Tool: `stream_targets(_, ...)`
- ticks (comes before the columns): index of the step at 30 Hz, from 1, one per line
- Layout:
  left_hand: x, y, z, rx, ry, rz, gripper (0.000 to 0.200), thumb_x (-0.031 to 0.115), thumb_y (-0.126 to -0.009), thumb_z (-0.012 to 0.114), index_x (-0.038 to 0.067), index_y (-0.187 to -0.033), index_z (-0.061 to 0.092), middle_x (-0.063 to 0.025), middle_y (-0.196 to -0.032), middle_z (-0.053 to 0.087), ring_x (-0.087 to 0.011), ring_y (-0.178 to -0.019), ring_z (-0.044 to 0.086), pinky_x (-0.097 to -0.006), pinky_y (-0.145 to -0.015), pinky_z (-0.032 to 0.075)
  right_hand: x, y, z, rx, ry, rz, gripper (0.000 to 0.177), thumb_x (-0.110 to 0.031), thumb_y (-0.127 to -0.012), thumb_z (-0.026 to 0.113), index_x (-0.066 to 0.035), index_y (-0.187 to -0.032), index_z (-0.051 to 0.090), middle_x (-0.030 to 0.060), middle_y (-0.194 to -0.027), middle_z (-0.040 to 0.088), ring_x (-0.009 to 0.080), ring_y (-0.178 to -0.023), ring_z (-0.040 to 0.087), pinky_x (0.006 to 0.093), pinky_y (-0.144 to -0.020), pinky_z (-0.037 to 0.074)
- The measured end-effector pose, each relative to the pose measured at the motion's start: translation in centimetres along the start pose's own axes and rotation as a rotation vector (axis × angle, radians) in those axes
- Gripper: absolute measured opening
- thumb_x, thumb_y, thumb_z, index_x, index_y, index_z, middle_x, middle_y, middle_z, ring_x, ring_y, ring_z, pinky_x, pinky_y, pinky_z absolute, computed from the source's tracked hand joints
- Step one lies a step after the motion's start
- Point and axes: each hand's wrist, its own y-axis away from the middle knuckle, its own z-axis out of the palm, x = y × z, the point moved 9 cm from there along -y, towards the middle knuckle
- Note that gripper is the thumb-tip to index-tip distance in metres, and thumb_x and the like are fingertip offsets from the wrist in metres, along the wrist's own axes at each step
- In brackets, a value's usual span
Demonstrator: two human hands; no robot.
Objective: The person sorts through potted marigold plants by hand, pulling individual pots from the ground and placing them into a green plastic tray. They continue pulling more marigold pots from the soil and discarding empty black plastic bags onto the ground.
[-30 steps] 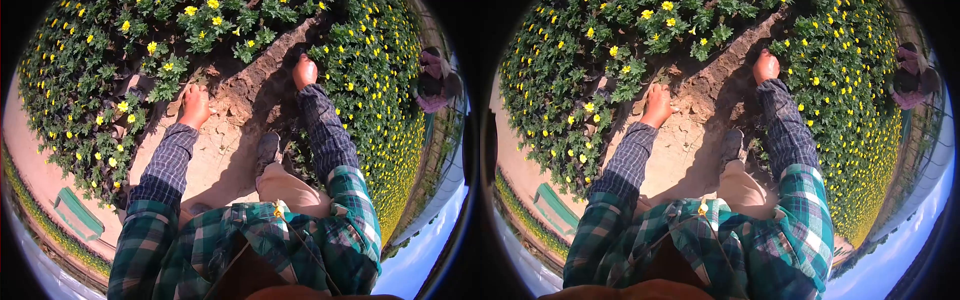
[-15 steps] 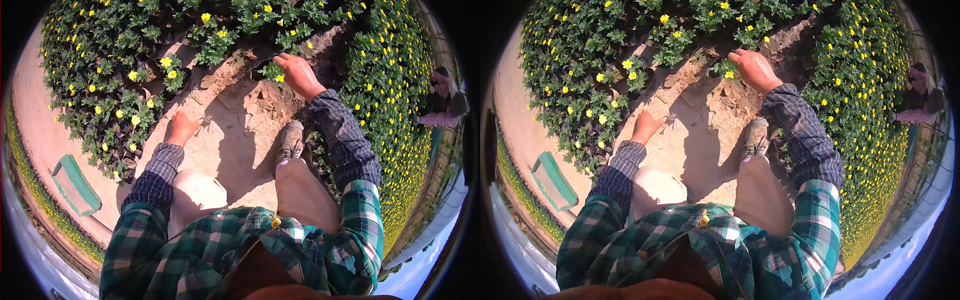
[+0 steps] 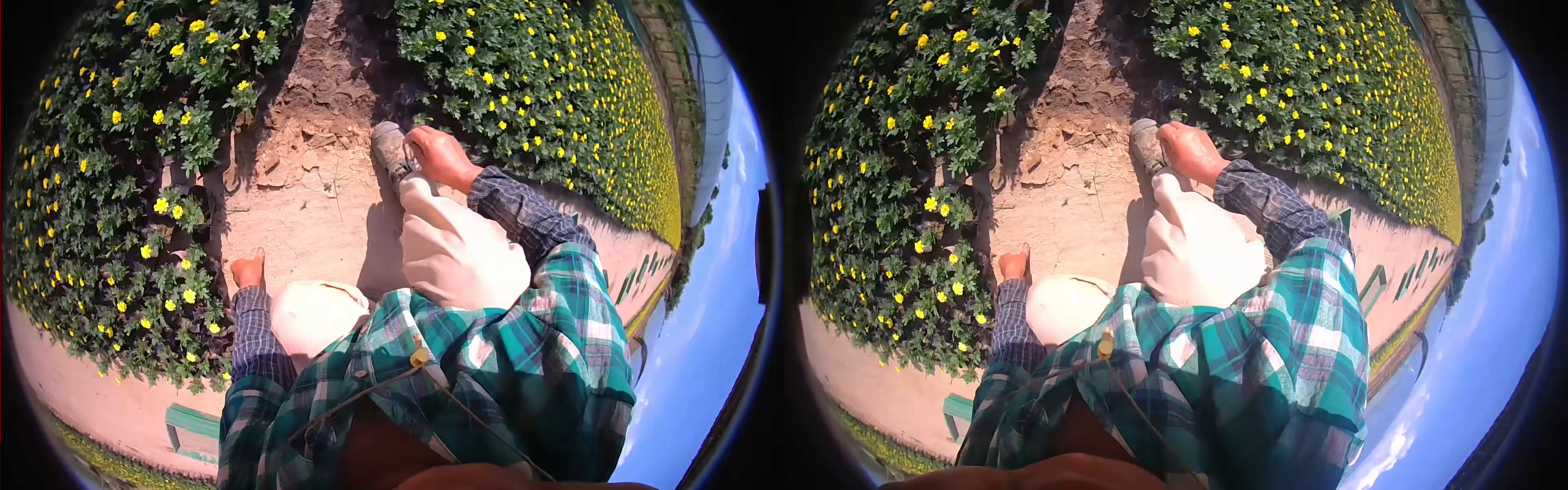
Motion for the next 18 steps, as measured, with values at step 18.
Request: stream_targets(18, -4.3, -6.7, 3.1, -0.221, -0.185, 0.024, 0.081, 0.057, -0.075, 0.067, -0.021, -0.093, 0.057, -0.0257, -0.088, 0.062, -0.0297, -0.08, 0.056, -0.0429, -0.074, 0.044, 11.2, 38.9, 21.1, 0.0, -0.378, 1.22, 0.025, -0.026, -0.085, 0.053, -0.013, -0.105, 0.063, 0.009, -0.106, 0.06, 0.0329, -0.103, 0.055, 0.0479, -0.086, 0.043)
